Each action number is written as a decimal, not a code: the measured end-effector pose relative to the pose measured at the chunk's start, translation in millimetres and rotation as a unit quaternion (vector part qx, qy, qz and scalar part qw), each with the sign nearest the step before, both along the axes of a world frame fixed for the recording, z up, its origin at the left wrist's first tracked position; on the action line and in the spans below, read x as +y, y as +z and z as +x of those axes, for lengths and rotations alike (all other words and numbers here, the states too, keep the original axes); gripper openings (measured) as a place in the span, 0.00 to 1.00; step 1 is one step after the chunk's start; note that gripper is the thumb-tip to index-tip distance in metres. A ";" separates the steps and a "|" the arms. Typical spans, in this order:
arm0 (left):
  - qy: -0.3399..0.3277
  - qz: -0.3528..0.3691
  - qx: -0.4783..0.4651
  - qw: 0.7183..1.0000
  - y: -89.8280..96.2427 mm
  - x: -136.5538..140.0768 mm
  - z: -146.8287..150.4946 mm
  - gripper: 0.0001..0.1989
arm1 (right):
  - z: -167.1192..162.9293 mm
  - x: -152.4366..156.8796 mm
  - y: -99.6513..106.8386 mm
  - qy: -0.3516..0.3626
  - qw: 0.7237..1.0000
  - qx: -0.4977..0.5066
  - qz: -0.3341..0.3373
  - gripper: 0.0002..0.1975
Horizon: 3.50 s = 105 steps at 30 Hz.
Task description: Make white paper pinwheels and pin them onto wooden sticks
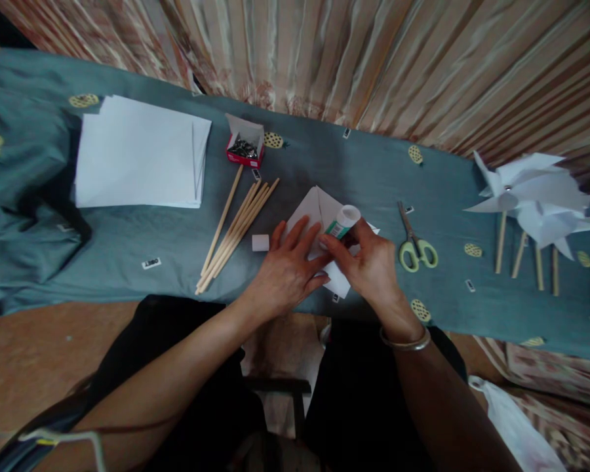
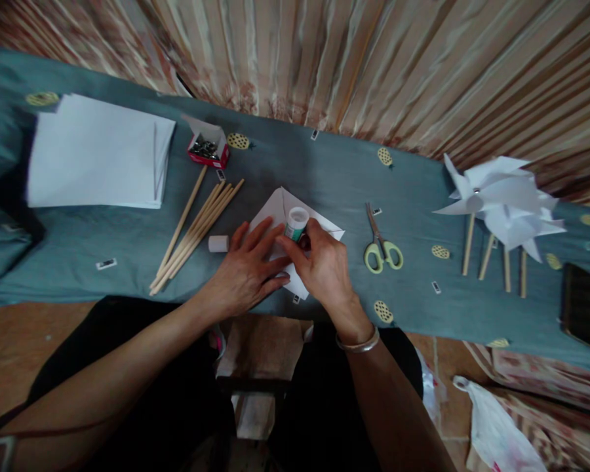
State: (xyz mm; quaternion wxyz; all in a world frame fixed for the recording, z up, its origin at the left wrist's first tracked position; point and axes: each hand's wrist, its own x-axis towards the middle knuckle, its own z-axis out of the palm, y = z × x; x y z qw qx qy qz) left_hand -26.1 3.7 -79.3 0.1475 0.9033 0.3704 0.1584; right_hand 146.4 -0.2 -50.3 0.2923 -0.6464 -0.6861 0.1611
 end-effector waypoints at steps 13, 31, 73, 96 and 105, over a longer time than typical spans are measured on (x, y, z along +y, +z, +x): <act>0.002 0.003 0.003 1.000 0.2 -0.2 0.1 0.22 | 2.1 -3.1 0.2 -0.014 1.000 0.002 -0.006 0.14; 0.000 0.015 0.002 1.000 -3.1 -0.1 -0.3 0.23 | 5.7 -2.0 0.0 -0.027 0.999 -0.019 0.022 0.16; -0.005 -0.001 -0.003 1.000 1.8 -1.2 -0.6 0.21 | -0.4 3.8 -5.9 -0.029 0.998 -0.020 0.044 0.16; -0.004 -0.009 0.000 1.000 4.9 -0.8 0.0 0.21 | -3.2 2.6 -6.7 0.003 0.998 -0.021 0.051 0.13; -0.007 -0.004 0.000 1.000 3.0 -1.0 -0.5 0.21 | -4.2 1.4 -3.7 0.013 0.999 -0.025 0.038 0.14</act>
